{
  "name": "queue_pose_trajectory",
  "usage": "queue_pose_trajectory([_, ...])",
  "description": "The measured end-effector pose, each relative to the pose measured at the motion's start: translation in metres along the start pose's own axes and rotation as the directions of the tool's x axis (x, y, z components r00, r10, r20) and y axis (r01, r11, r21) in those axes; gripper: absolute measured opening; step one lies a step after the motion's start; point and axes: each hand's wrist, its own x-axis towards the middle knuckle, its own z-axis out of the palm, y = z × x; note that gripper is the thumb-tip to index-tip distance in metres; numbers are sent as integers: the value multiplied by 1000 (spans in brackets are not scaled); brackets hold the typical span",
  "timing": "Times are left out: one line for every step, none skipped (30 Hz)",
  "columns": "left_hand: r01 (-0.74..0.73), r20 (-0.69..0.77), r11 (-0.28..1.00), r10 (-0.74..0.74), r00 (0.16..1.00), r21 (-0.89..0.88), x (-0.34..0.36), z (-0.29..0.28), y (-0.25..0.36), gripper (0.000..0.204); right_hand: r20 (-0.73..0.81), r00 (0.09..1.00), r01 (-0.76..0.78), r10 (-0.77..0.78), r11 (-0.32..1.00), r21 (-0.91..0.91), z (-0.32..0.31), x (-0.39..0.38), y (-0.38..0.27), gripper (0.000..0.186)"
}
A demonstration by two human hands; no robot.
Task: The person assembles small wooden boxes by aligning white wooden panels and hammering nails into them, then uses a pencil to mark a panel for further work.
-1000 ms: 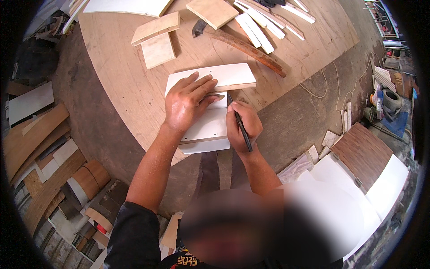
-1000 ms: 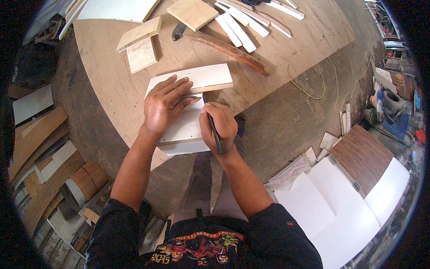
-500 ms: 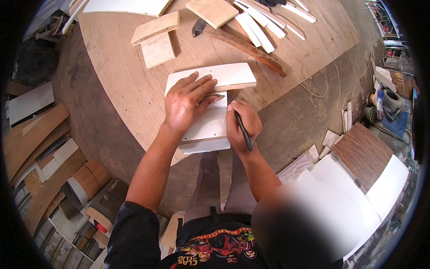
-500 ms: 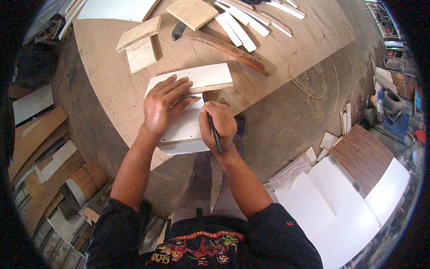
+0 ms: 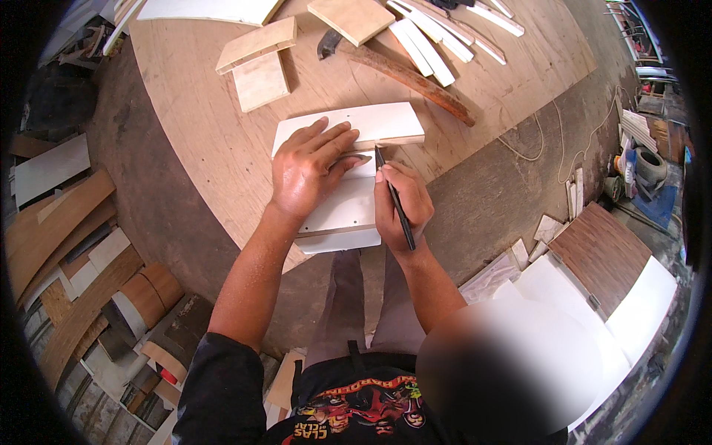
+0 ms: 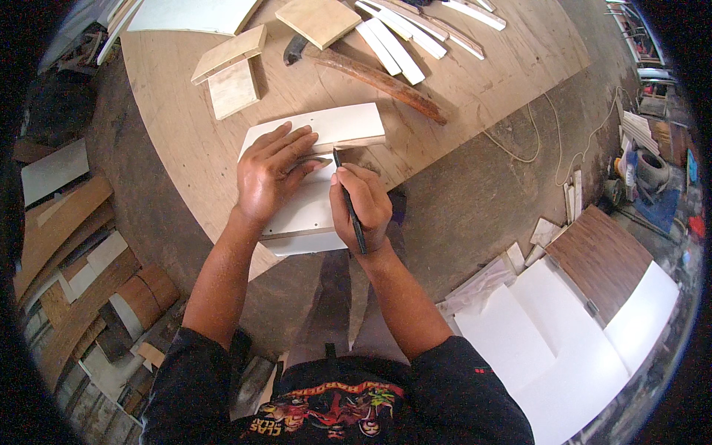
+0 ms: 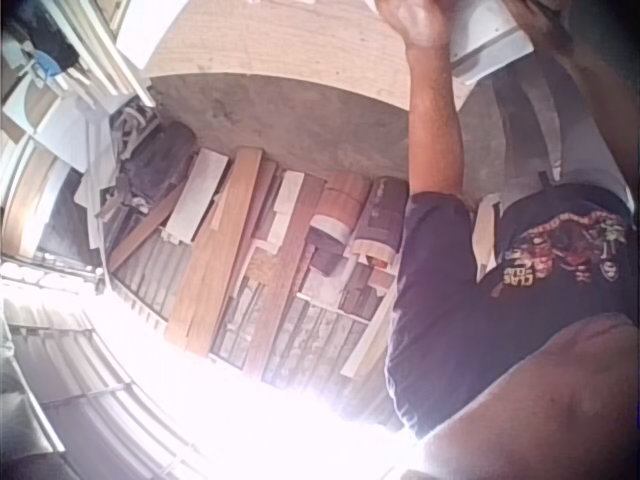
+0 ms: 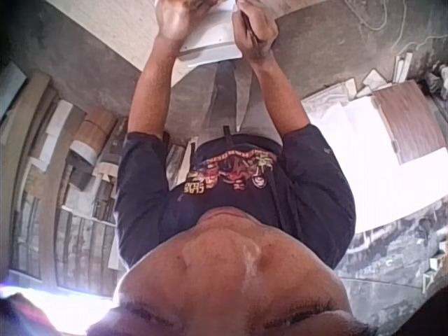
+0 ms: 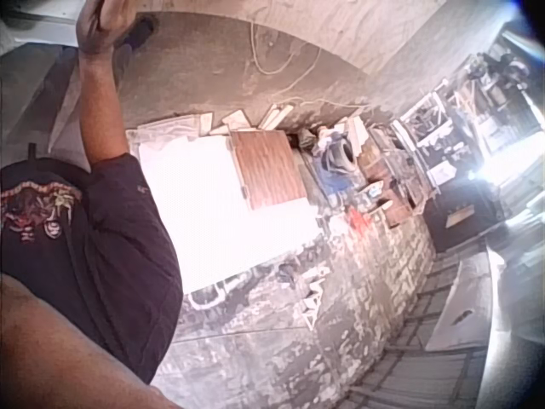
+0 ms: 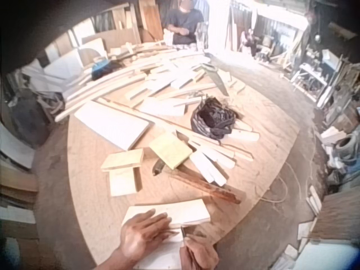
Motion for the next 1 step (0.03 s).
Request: queue_pose_trajectory([-2, 2, 1000, 2, 1000, 0, 0, 0, 0, 43, 5, 1000, -9, 9, 1000, -4, -1, -1, -1, 18])
